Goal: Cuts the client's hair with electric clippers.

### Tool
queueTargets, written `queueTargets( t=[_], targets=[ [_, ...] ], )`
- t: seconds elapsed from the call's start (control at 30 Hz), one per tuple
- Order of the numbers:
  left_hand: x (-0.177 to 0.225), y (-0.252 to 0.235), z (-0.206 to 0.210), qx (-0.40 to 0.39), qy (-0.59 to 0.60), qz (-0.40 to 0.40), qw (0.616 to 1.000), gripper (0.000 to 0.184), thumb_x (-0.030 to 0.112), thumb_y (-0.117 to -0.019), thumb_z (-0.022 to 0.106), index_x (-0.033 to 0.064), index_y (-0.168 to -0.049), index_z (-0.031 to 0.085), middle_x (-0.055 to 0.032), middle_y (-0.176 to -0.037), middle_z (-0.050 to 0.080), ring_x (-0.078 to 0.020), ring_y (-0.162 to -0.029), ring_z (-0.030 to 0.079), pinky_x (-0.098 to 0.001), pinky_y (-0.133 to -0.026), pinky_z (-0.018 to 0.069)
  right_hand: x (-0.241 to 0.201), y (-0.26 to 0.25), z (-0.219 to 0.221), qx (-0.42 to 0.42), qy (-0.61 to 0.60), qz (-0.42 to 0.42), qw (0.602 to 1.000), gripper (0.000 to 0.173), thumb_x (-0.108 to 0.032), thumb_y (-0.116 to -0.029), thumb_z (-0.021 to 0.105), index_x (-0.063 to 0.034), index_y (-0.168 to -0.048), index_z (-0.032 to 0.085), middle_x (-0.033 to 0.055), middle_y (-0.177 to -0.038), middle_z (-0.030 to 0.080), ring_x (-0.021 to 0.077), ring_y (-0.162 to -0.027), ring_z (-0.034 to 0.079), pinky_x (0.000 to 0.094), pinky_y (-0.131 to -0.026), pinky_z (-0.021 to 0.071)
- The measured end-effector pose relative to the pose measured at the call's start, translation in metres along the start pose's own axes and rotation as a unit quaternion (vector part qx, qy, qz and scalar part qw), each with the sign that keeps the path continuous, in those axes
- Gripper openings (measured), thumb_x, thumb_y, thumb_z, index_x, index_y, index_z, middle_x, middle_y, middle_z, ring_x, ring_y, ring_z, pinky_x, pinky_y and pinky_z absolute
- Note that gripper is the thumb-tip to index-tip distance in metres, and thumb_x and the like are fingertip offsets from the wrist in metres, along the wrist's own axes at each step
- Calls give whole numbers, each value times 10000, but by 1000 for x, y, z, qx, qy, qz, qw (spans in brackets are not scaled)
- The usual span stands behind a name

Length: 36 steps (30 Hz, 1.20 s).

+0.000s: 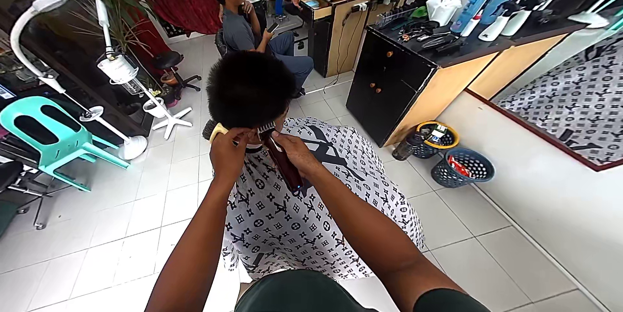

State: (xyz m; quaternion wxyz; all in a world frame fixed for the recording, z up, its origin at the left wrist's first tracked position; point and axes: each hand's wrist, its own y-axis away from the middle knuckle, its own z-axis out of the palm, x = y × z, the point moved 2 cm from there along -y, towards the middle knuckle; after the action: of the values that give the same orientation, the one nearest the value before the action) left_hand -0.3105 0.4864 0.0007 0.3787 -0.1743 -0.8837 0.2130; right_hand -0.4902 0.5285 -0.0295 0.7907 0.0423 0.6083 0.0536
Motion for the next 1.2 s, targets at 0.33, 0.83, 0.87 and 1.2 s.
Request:
queueTargets(
  t=[0.33, 0.83, 0.87, 1.2],
  targets=[
    [25, 43, 14, -191, 82, 196, 959, 314, 273, -1019, 593, -14, -1073, 708, -126, -920, 723, -189, -804, 695, -379, -740, 580, 37, 46, -46, 25, -124, 56, 990, 681, -466, -1117, 107, 29, -1171, 573, 88, -678, 633, 181, -522, 633, 309, -481, 565],
    [53, 18, 19, 37, -36, 216, 975, 153, 170, -968, 692, 74, -1043, 784, -151, -1062, 743, -297, -936, 730, -509, -785, 593, 13, 23, -63, 42, -84, 1, 996, 493, -421, -1123, 286, -38, -1188, 589, 79, -813, 647, 164, -647, 651, 307, -599, 586],
    [44, 12, 13, 63, -54, 200, 976, 173, 191, -980, 686, 71, -1060, 782, -171, -1068, 732, -322, -937, 720, -526, -788, 579, 6, 17, -55, 8, -44, 15, 999, 481, -427, -1116, 331, -37, -1175, 607, 83, -833, 650, 166, -658, 655, 314, -610, 591],
    [3, -16, -6, 13, 37, -4, 999, 163, 200, -978, 710, 72, -1061, 767, -101, -907, 721, -215, -800, 669, -451, -764, 542, -28, -11, -3, -61, -39, 47, 996, 505, -486, -1097, 374, -32, -1132, 593, 110, -748, 644, 184, -570, 655, 305, -524, 585]
  ],
)
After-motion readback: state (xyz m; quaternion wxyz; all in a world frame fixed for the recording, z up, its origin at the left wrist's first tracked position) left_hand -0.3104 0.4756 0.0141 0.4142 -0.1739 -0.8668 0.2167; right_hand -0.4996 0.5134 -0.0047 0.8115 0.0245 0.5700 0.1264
